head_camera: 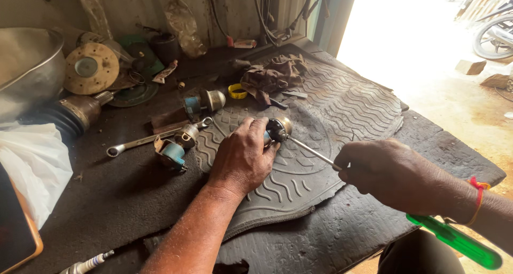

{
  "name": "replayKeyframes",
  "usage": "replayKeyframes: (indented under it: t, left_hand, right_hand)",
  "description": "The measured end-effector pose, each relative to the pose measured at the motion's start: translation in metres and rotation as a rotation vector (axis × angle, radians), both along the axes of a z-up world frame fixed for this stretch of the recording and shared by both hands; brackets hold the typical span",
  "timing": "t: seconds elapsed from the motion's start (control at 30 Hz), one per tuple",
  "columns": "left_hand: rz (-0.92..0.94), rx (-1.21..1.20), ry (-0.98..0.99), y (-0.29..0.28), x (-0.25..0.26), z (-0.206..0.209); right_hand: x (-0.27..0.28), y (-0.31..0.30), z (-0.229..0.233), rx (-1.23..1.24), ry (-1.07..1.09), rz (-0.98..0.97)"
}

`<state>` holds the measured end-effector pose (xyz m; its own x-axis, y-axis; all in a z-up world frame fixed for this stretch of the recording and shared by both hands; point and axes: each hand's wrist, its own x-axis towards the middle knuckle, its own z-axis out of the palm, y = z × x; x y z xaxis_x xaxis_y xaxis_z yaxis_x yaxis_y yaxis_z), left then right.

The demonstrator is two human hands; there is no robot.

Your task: The person disassembles a small mechanical component on a workbench using a screwdriver and wrench. They remove a screw, separate the housing, and extract internal parts including a spring and seal, placing them on the mat.

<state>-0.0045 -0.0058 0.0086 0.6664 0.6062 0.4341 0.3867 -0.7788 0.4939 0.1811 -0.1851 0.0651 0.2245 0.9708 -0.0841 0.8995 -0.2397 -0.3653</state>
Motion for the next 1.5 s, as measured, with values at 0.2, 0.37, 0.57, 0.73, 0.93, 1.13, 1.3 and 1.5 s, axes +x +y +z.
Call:
replayKeyframes:
  t: [0.2,0.37,0.57,0.73,0.93,1.13,1.3,1.5]
  left_hand:
    - [-0.069,0.236,-0.107,0.003,0.002,-0.009]
    - [-0.051,0.301,-0.275,0.009,-0.005,-0.006]
    - [-0.039,0.037,-0.253,0.027,-0.008,-0.012]
    - [-0.117,-0.390,-0.296,0.024,-0.015,-0.004]
    - [-0.165,-0.479,-0.355,0.020,-0.012,0.008]
    - [-0.257,-0.729,-0.605,0.025,-0.013,0.002]
    - [-0.208,-0.572,-0.572,0.027,-0.006,-0.008]
    - [0.074,-0.390,-0.492,0.025,0.012,-0.008]
  right_hand:
    - [-0.014,0.005,0.013,-0.109,0.215,-0.145]
    - [-0.032,0.023,0.023,-0.041,0.696,-0.185]
    - [-0.047,0.059,-0.003,-0.045,0.724,-0.175]
    - [-0.055,0.055,-0.016,0.142,0.424,0.039]
    - [-0.054,0.058,-0.028,0.107,0.550,-0.073]
    - [-0.037,0.069,-0.021,0.015,0.581,-0.068]
    - [-0.040,0.070,-0.024,0.080,0.634,-0.053]
    - [-0.009,0.086,-0.002,0.078,0.069,0.093]
